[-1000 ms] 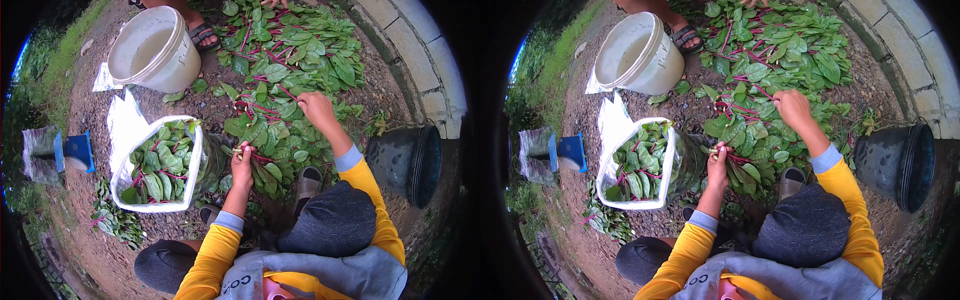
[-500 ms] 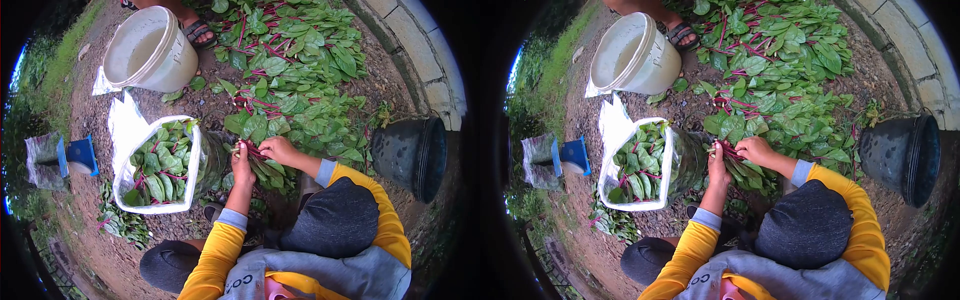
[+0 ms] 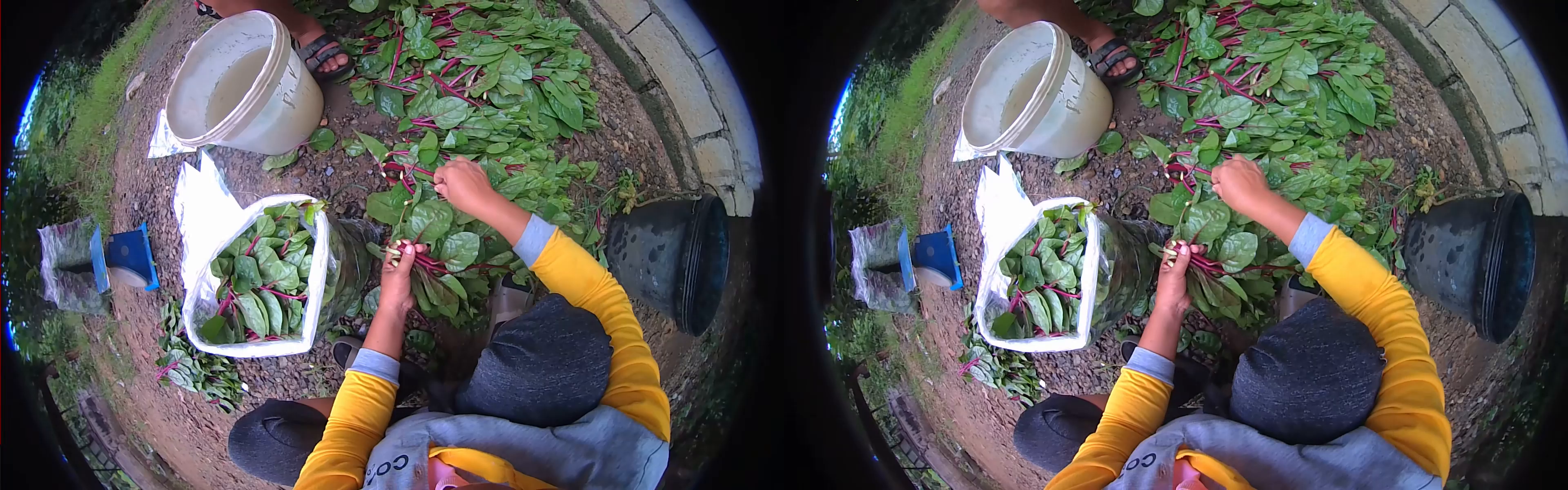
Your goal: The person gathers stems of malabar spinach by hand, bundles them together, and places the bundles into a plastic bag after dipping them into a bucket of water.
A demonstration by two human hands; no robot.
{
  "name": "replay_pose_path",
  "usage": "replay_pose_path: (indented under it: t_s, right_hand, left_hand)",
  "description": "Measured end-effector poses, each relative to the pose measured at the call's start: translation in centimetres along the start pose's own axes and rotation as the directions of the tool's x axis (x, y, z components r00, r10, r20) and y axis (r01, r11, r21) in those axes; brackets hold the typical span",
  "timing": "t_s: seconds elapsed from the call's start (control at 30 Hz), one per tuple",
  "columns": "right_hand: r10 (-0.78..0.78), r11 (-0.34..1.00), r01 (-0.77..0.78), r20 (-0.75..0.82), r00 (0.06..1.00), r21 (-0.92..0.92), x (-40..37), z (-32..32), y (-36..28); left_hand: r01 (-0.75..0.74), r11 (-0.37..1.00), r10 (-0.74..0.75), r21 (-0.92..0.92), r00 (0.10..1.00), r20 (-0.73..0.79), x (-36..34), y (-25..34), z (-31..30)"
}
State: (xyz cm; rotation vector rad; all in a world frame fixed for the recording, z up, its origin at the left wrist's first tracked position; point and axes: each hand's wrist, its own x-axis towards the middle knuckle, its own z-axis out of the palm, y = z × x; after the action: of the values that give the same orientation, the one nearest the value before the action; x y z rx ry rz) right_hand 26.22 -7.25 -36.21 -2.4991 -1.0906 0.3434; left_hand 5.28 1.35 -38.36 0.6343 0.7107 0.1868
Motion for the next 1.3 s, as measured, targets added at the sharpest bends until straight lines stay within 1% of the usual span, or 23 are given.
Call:
replay_pose_path:
  t_s: [0.07, 0.17, 0.2, 0.27, 0.37, 0.4, 0.5, 0.53, 0.57, 0.6, 0.63, 0.67, 0.77, 0.87, 0.97, 1.0, 1.03, 1.1, 1.13, 1.2, 1.27, 1.3]
  right_hand:
    - [-0.001, 0.987, 0.012, 0.064, 0.998, -0.161, 0.2, 0.9, 1.4]
    - [0.041, 0.978, 0.000, 0.191, 0.981, -0.208, 0.3, 1.1, 1.6]
    - [0.038, 0.986, -0.011, 0.159, 0.986, -0.168, 0.3, 0.6, 1.6]
    - [0.039, 0.996, -0.030, 0.097, 0.995, -0.089, 0.1, -0.4, 1.8]
    - [0.147, 0.986, -0.154, 0.098, 0.984, 0.069, 0.8, -1.7, 3.4]
    - [0.140, 0.973, -0.157, 0.109, 0.984, 0.171, 0.7, -2.7, 3.9]
    - [0.169, 0.941, -0.192, 0.104, 0.980, 0.280, 0.6, -4.9, 4.6]
    - [0.158, 0.929, -0.199, 0.153, 0.976, 0.311, 0.7, -5.6, 4.8]
    - [0.138, 0.976, -0.160, 0.146, 0.980, 0.151, 0.5, -6.1, 4.8]
    - [0.117, 0.993, -0.117, 0.142, 0.983, -0.012, 0.1, -6.9, 4.2]
    - [0.096, 0.983, -0.072, 0.142, 0.985, -0.171, -0.2, -7.5, 3.6]
    - [0.104, 0.986, -0.082, 0.144, 0.984, -0.148, -0.4, -7.6, 3.2]
    - [0.043, 0.978, -0.097, 0.280, 0.959, 0.183, -0.5, -7.6, 3.2]
    - [0.146, 0.969, -0.177, 0.179, 0.973, 0.173, -1.1, -7.5, 2.5]
    - [0.154, 0.941, -0.177, 0.101, 0.983, 0.288, -2.4, -6.6, 0.7]
    - [0.176, 0.928, -0.204, 0.115, 0.978, 0.313, -2.8, -5.9, 0.0]
    - [0.157, 0.937, -0.170, 0.069, 0.985, 0.305, -3.4, -4.9, -0.8]
    - [0.129, 0.914, -0.153, 0.087, 0.988, 0.376, -4.3, -2.9, -2.2]
    - [0.045, 0.942, -0.044, 0.006, 0.999, 0.334, -4.9, -2.1, -3.0]
    - [0.020, 0.920, -0.046, 0.070, 0.997, 0.389, -5.8, -0.8, -4.2]
    - [-0.004, 0.895, -0.070, 0.166, 0.986, 0.441, -6.5, 0.0, -5.0]
    - [-0.005, 0.889, -0.071, 0.165, 0.986, 0.451, -6.7, 0.2, -5.2]
  left_hand:
    - [0.030, 0.997, -0.036, 0.072, 0.996, 0.078, -0.2, 0.1, -0.1]
    - [0.011, 0.988, -0.012, 0.157, 1.000, 0.008, 0.1, -0.6, 0.0]
    - [0.013, 0.991, -0.008, 0.135, 0.999, -0.034, 0.2, -0.8, 0.1]
    - [-0.014, 0.996, 0.019, 0.087, 0.998, -0.063, 0.6, -1.3, -0.5]
    - [-0.043, 0.998, 0.047, 0.047, 0.995, -0.085, 0.8, -1.5, -0.7]
    - [-0.049, 0.998, 0.052, 0.045, 0.995, -0.086, 0.8, -1.5, -0.6]
    - [-0.063, 0.997, 0.066, 0.037, 0.993, -0.095, 0.7, -1.6, -0.2]
    - [-0.068, 0.997, 0.071, 0.035, 0.993, -0.094, 0.7, -1.5, 0.0]
    - [-0.073, 0.997, 0.076, 0.035, 0.993, -0.094, 0.6, -1.4, 0.1]
    - [-0.075, 0.997, 0.078, 0.033, 0.992, -0.100, 0.6, -1.4, 0.2]
    - [-0.075, 0.997, 0.078, 0.035, 0.992, -0.103, 0.7, -1.5, 0.3]
    - [-0.073, 0.997, 0.076, 0.039, 0.991, -0.108, 0.6, -1.5, 0.3]
    - [-0.073, 0.996, 0.080, 0.056, 0.988, -0.131, 0.5, -1.5, 0.5]
    - [-0.093, 0.994, 0.101, 0.058, 0.983, -0.152, 0.5, -1.5, 0.6]
    - [-0.120, 0.992, 0.124, 0.033, 0.976, -0.177, 0.4, -1.4, 1.0]
    - [-0.123, 0.992, 0.123, 0.014, 0.974, -0.190, 0.5, -1.3, 1.3]
    - [-0.125, 0.992, 0.122, -0.006, 0.971, -0.204, 0.6, -1.4, 1.3]
    - [-0.130, 0.991, 0.120, -0.027, 0.966, -0.229, 0.7, -1.4, 1.5]
    - [-0.132, 0.991, 0.120, -0.037, 0.964, -0.238, 0.6, -1.3, 1.7]
    - [-0.155, 0.987, 0.140, -0.043, 0.959, -0.246, 0.6, -1.3, 1.8]
    - [-0.143, 0.986, 0.118, -0.086, 0.960, -0.253, 0.7, -1.4, 1.6]
    - [-0.137, 0.985, 0.106, -0.108, 0.961, -0.256, 0.6, -1.2, 1.8]
